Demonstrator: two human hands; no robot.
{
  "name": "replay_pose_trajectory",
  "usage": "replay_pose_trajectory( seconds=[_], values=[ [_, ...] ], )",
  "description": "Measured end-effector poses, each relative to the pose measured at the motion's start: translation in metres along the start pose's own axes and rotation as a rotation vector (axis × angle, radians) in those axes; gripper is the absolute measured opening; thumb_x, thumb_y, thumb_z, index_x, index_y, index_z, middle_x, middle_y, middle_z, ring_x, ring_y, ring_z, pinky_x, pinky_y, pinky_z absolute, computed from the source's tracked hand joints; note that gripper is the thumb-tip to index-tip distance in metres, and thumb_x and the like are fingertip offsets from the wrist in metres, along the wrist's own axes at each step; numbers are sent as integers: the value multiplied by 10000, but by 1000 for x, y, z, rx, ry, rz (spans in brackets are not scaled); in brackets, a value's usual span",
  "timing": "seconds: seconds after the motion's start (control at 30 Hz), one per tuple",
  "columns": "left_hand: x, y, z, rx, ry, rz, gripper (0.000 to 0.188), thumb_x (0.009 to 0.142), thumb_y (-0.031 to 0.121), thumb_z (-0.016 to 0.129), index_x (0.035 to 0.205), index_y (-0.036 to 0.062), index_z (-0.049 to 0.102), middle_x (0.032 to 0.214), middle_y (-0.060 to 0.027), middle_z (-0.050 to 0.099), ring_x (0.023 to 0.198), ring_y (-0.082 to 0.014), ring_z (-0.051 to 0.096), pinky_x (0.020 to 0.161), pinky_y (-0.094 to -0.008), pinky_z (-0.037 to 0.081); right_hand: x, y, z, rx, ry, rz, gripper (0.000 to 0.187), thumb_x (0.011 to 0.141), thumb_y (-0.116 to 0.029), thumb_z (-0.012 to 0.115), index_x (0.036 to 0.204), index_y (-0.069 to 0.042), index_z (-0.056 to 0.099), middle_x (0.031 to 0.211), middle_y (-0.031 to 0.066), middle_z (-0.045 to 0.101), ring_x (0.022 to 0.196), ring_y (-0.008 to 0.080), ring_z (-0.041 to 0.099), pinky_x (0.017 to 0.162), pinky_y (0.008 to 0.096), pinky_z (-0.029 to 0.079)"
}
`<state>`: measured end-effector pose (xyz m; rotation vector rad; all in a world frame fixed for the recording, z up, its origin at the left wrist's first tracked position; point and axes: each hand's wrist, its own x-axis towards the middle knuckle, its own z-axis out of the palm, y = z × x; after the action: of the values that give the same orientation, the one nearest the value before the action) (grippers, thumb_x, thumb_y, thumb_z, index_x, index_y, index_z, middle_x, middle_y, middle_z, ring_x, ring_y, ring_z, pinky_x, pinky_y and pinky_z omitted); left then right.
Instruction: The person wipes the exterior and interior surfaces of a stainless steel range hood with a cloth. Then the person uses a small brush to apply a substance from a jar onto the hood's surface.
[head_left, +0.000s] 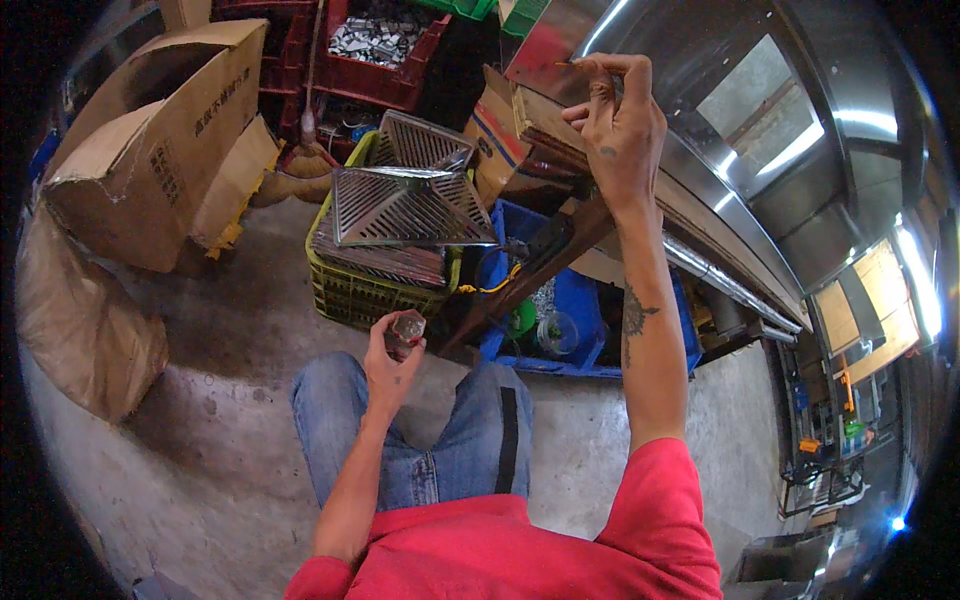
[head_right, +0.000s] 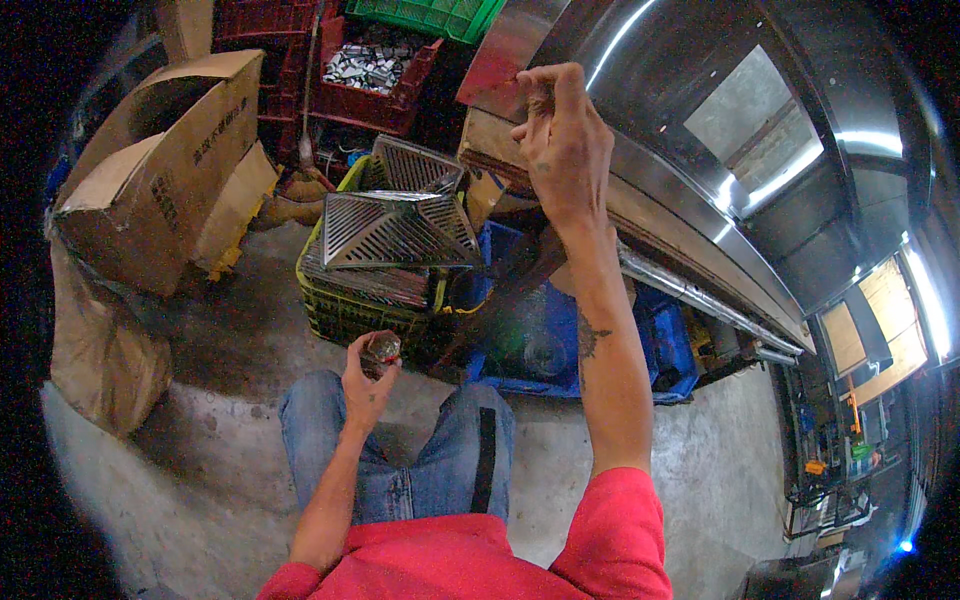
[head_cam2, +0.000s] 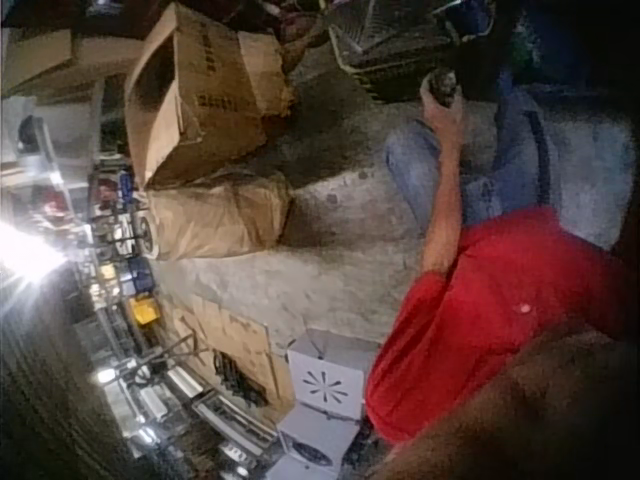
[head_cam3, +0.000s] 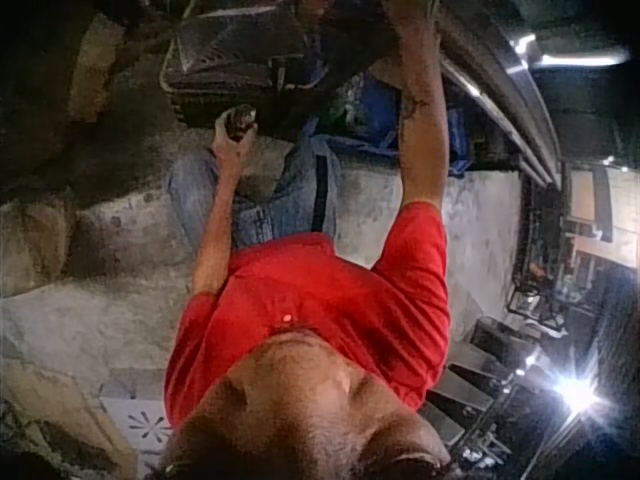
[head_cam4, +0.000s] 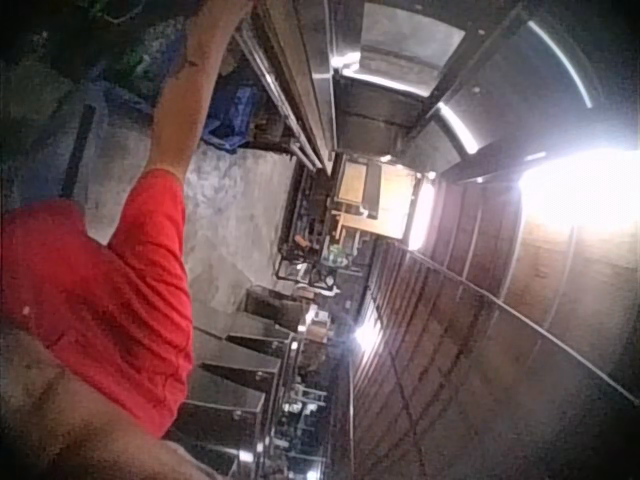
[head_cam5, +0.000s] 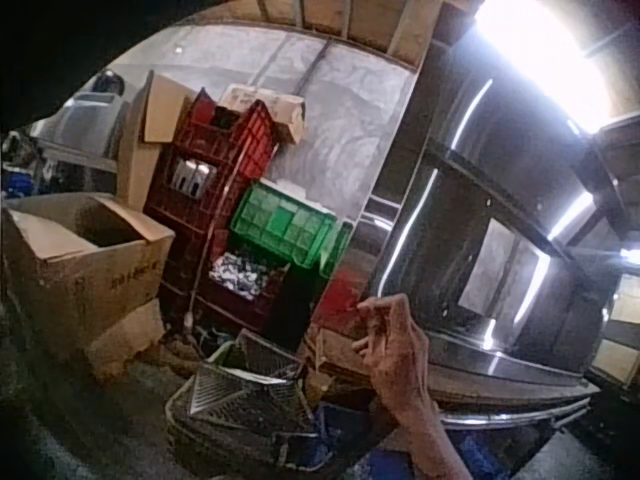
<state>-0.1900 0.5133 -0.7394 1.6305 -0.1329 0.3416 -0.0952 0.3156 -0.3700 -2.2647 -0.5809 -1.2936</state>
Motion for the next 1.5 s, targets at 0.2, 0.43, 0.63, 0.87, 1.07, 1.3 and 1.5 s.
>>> replay_pose_trajectory(
  seconds=[0.2,0.43,0.63,0.87,1.07,1.3,1.5],
  values=[
    [6,-3,5,-11,2,11,568,864,70,853,1377,63,611,1183,-119,749,993,-219,738,827,-338,599,6,3,1,-15,22,-48,85,1091,-63,603,1173,-74,582,1056,137,762,702,209,759,606,367,608],
    [6,-4,6,-25,-3,2,555,873,75,854,1372,57,612,1205,-124,749,1025,-223,745,833,-341,602,6,0,2,-1,20,-1,86,1104,-107,601,1182,-73,584,1058,121,767,695,212,758,610,358,602],
    [6,1,4,-52,-38,-46,552,873,78,852,1369,55,611,1221,-127,747,1038,-224,747,839,-340,602,6,0,1,-11,14,-13,94,1105,-125,608,1179,-72,583,1048,124,763,689,216,755,613,364,600],
    [5,1,4,-25,-20,-16,556,873,77,849,1373,55,608,1218,-127,747,1043,-230,743,848,-351,599,6,-1,2,-8,16,-16,75,1108,-105,600,1172,-72,580,1035,132,753,680,210,746,614,363,603],
    [5,5,1,-55,-37,-59,566,874,94,848,1382,59,602,1222,-127,745,1100,-239,729,953,-372,577,5,-3,1,-10,55,-20,100,1100,-102,614,1189,-72,578,1015,117,741,692,206,760,615,349,609],
    [7,5,0,-55,-31,-71,559,870,71,844,1374,55,604,1223,-121,742,1099,-234,726,962,-366,576,-27,-23,-3,183,296,-84,152,1119,-73,560,1205,5,462,1191,190,700,715,196,755,602,259,589],
    [7,-4,3,-59,-19,-44,590,872,91,851,1402,68,593,1220,-110,741,1017,-198,730,871,-347,586,-142,-74,19,302,27,-64,153,1111,-82,586,1200,-8,486,1158,219,702,679,154,697,640,255,572]
  ],
)
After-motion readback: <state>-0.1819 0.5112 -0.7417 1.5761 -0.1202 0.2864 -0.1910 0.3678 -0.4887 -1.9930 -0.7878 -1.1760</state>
